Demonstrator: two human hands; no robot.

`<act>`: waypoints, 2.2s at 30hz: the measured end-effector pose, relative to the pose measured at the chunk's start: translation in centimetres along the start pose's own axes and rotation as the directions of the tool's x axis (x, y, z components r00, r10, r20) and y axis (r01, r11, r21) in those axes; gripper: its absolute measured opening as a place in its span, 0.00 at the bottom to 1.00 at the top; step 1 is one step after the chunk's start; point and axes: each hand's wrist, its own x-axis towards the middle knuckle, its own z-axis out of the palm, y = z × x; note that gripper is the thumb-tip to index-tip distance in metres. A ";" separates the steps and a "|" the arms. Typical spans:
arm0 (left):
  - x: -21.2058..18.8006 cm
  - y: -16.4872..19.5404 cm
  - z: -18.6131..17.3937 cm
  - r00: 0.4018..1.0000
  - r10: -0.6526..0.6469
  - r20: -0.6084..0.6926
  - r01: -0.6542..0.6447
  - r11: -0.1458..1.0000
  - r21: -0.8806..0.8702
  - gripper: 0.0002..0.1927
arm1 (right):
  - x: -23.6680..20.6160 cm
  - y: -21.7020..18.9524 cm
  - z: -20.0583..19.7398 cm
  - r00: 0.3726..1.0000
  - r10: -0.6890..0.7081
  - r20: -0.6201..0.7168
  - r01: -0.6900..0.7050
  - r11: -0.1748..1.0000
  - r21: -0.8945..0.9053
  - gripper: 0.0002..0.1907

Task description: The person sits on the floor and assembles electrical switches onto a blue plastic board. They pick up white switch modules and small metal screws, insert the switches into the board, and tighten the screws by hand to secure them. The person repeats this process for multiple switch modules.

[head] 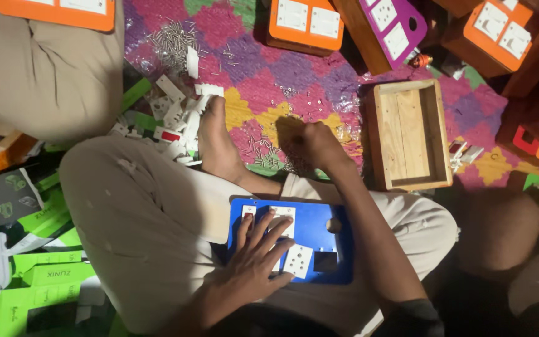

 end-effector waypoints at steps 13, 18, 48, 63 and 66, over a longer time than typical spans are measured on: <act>0.0 0.1 -0.8 1.000 -0.013 0.007 0.013 1.000 0.003 0.39 | 2.5 -2.1 5.8 0.982 -0.178 0.063 0.181 0.983 -0.037 0.08; -0.6 0.0 -2.8 0.998 -0.033 -0.045 0.032 0.999 -0.022 0.40 | 0.5 -2.5 2.8 0.989 -0.143 0.028 0.141 0.987 0.076 0.03; -0.3 0.2 -0.4 0.997 -0.012 -0.078 0.016 0.999 0.046 0.29 | -21.7 -12.3 1.6 0.910 0.171 -0.378 -0.054 0.952 0.302 0.06; -0.2 0.1 -0.1 0.998 -0.020 -0.061 0.023 0.999 0.046 0.27 | -20.9 -12.2 1.8 0.951 -0.082 -0.298 0.150 0.965 0.215 0.07; -0.3 0.1 -0.1 0.998 -0.014 -0.065 0.018 0.998 0.056 0.27 | -20.9 -12.1 1.7 0.930 -0.196 -0.310 0.226 0.972 0.061 0.08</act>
